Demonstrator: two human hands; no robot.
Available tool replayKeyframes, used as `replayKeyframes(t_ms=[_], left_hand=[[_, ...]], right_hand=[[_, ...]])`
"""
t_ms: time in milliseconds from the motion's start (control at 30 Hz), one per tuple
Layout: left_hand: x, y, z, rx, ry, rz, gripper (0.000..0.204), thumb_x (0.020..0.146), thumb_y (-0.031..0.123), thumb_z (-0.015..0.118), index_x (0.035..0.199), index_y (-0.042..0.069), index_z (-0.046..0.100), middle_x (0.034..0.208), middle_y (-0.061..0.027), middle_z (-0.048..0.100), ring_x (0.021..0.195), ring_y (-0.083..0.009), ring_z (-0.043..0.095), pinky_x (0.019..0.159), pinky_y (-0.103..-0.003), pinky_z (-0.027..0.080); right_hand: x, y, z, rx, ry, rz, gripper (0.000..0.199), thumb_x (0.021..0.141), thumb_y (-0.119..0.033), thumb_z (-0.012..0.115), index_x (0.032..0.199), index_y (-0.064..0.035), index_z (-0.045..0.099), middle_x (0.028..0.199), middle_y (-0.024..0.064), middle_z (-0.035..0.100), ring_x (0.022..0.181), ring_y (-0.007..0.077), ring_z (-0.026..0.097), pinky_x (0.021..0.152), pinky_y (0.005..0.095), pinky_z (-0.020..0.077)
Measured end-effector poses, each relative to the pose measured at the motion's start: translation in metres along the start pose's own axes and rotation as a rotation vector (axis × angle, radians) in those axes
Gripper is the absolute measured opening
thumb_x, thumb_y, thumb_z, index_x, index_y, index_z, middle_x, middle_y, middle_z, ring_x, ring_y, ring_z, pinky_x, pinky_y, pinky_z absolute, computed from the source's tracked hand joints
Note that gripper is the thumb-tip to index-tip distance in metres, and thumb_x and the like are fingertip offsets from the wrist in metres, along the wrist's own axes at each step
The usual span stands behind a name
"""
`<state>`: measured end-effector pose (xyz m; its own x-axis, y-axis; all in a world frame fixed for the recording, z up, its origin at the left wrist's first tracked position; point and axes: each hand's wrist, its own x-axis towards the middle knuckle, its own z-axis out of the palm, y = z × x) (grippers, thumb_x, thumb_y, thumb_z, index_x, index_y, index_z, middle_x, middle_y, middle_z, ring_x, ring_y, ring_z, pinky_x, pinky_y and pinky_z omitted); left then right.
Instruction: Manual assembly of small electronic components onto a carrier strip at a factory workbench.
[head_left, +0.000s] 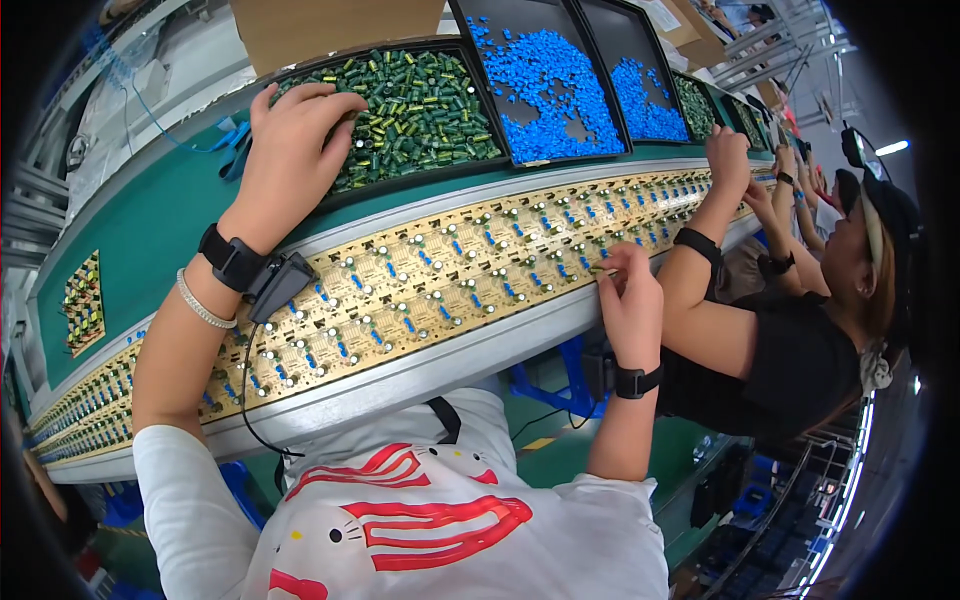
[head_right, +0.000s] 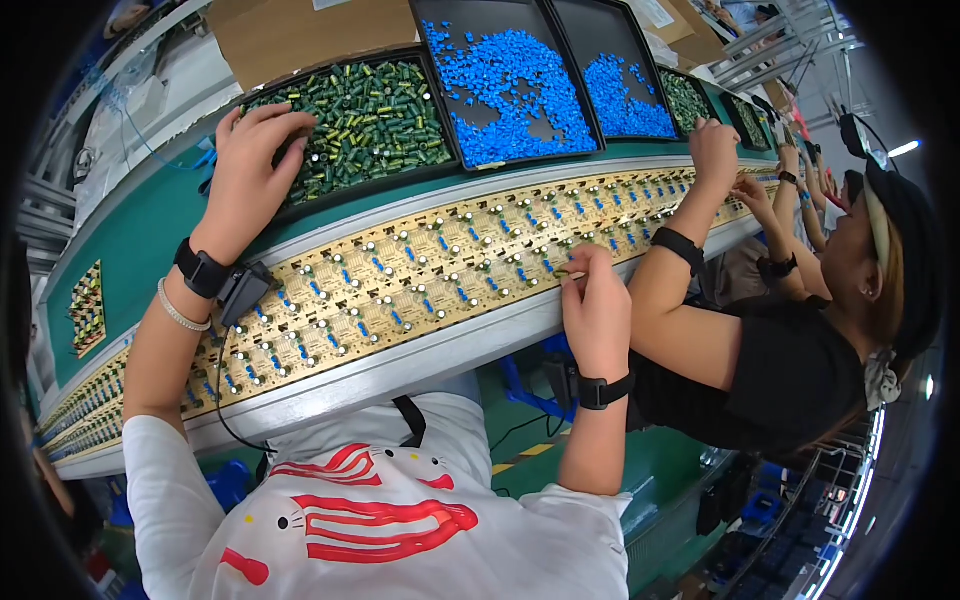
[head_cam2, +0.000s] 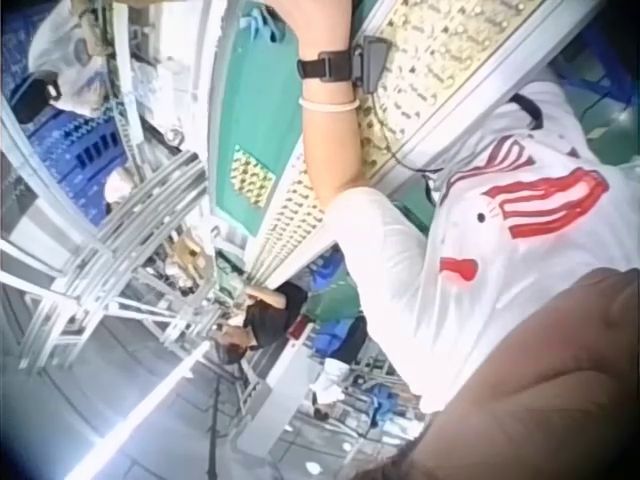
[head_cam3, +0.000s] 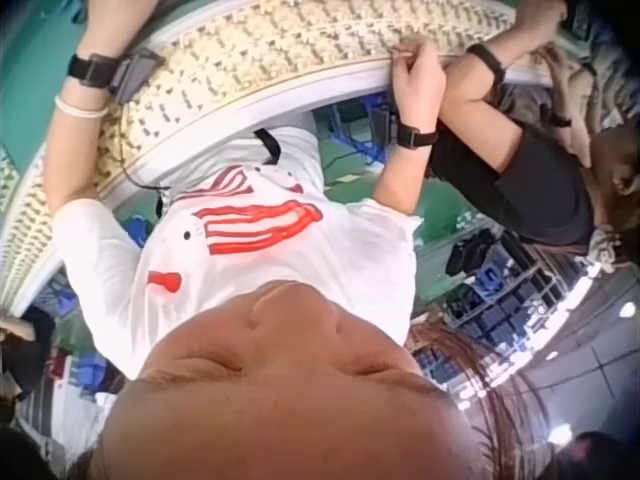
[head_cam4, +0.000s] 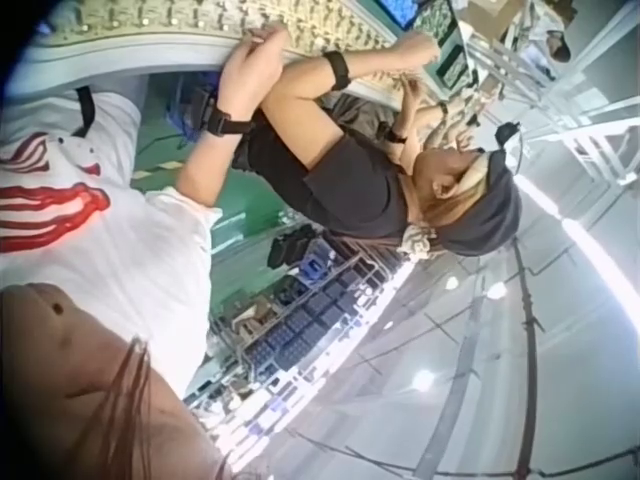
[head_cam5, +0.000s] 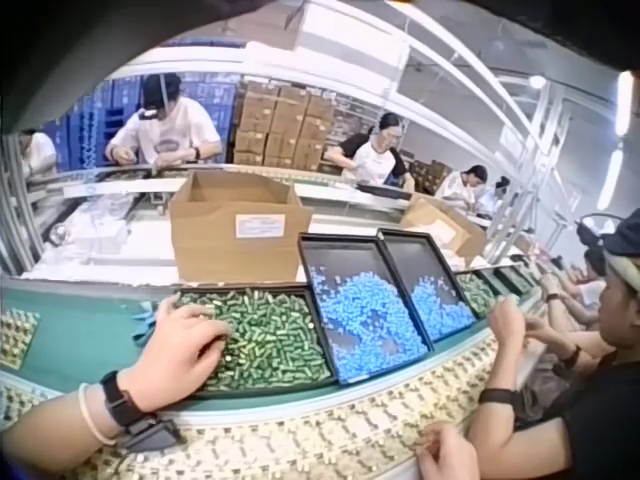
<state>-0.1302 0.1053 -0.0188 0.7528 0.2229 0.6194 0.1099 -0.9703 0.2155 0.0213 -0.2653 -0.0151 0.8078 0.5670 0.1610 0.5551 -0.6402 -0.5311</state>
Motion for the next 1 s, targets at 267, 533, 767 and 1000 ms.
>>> replayKeyframes(t_ms=[267,533,767,1000], left_hand=[[0.018,0.024,-0.029,-0.268,-0.089,-0.003,0.013,0.087,0.008,0.068,0.100,0.008,0.068,0.097,-0.0078,0.070,0.095,-0.0282,0.062,0.092,-0.040,0.044],[0.016,0.032,-0.047,-0.548,-0.360,-0.220,0.018,0.086,0.012,0.073,0.103,0.005,0.071,0.094,-0.0043,0.068,0.097,-0.0219,0.059,0.086,-0.034,0.047],[0.012,0.034,-0.047,-0.687,-0.460,-0.355,0.019,0.090,0.011,0.070,0.108,0.003,0.072,0.096,-0.0037,0.068,0.088,-0.0142,0.061,0.081,-0.030,0.048],[0.012,0.047,-0.044,-0.708,-0.528,-0.360,0.019,0.091,0.013,0.070,0.106,0.002,0.073,0.098,-0.0036,0.069,0.089,-0.0116,0.062,0.080,-0.027,0.048]], right_hand=[[0.005,-0.009,-0.007,-0.235,-0.060,-0.164,0.030,0.082,0.005,0.062,0.108,-0.0038,0.051,0.090,0.0160,0.067,0.084,0.0353,0.067,0.072,0.0422,0.0526],[0.025,-0.007,-0.019,-0.283,-0.208,-0.514,0.023,0.079,0.008,0.056,0.099,-0.0024,0.051,0.084,0.0175,0.062,0.082,0.0393,0.061,0.073,0.0478,0.0485],[0.032,-0.011,-0.016,-0.331,-0.314,-0.426,0.018,0.082,0.001,0.058,0.100,-0.0009,0.057,0.089,0.0179,0.065,0.086,0.0401,0.062,0.076,0.0466,0.0498],[0.092,-0.096,0.023,0.115,-0.165,-0.575,0.018,0.087,-0.016,0.064,0.099,-0.0023,0.066,0.092,0.0150,0.067,0.094,0.0357,0.063,0.080,0.0440,0.0511]])
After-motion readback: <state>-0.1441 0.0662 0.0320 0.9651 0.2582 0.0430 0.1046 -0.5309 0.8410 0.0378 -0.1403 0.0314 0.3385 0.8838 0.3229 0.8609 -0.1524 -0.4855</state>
